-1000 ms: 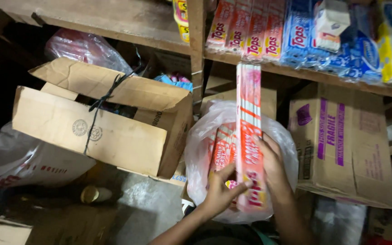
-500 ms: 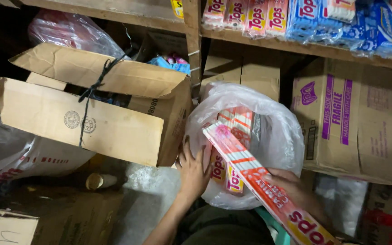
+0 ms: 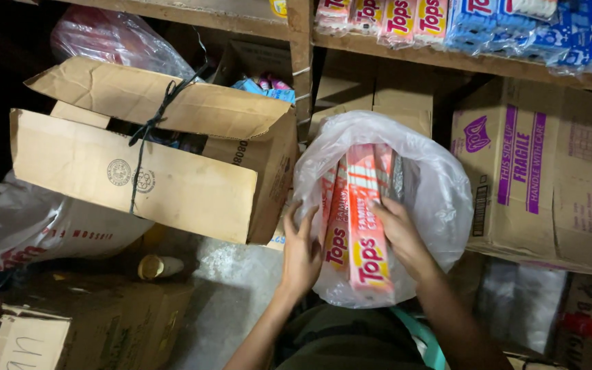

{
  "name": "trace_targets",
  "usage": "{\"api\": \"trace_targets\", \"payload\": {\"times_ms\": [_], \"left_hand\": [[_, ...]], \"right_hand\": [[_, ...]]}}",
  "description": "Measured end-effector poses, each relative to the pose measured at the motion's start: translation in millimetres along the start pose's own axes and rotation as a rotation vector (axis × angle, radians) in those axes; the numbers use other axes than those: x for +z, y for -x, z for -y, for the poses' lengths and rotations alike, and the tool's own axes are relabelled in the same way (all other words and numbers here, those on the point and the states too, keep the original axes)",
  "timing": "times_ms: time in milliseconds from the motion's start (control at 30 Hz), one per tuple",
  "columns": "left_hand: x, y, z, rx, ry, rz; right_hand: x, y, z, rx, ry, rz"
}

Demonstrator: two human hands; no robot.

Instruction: Packing individual snack/food packages from a shelf into a clear plastic bag.

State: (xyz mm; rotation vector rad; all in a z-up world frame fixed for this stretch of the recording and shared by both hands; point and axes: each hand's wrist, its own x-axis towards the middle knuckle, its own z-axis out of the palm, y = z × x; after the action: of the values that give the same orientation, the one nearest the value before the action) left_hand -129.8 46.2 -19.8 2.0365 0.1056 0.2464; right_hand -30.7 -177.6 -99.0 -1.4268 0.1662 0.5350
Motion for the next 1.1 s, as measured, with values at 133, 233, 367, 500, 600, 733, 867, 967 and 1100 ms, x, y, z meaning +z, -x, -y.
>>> {"api": "trace_targets", "payload": {"times_ms": [133, 233, 367, 500, 600, 733, 867, 967, 1100], "left_hand": [[-7, 2, -6, -0.07, 0.086, 0.012], [-10, 4, -4, -0.044, 0.113, -0.003], [-10, 4, -2, 0.003, 0.074, -0.029], [-11, 3, -6, 0.014, 0.05, -0.037], [-13, 3, -9, 0.004, 0.055, -0.026], [-17, 0, -17, -0.051, 0.107, -0.003], [-19, 2, -18, -0.026, 0.088, -0.012], [-18, 1, -15, -0.022, 0.08, -0.02], [-21, 0, -22, -0.028, 0.07, -0.026]], "right_hand": [[19, -27, -3, -0.042, -0.074, -0.035], [31, -35, -2, -0.118, -0.086, -0.068], [25, -52, -31, -0.15, 0.019, -0.12], [22, -56, -42, -0.246, 0.125, -0.106], [23, -55, -42, -0.202, 0.143, -0.091], [31, -43, -19, -0.319, 0.302, -0.069], [37, -25, 9, -0.382, 0.879, -0.248], [34, -26, 0, -0.507, 0.945, -0.288], [46, -13, 4, -0.602, 1.223, -0.38]]}}
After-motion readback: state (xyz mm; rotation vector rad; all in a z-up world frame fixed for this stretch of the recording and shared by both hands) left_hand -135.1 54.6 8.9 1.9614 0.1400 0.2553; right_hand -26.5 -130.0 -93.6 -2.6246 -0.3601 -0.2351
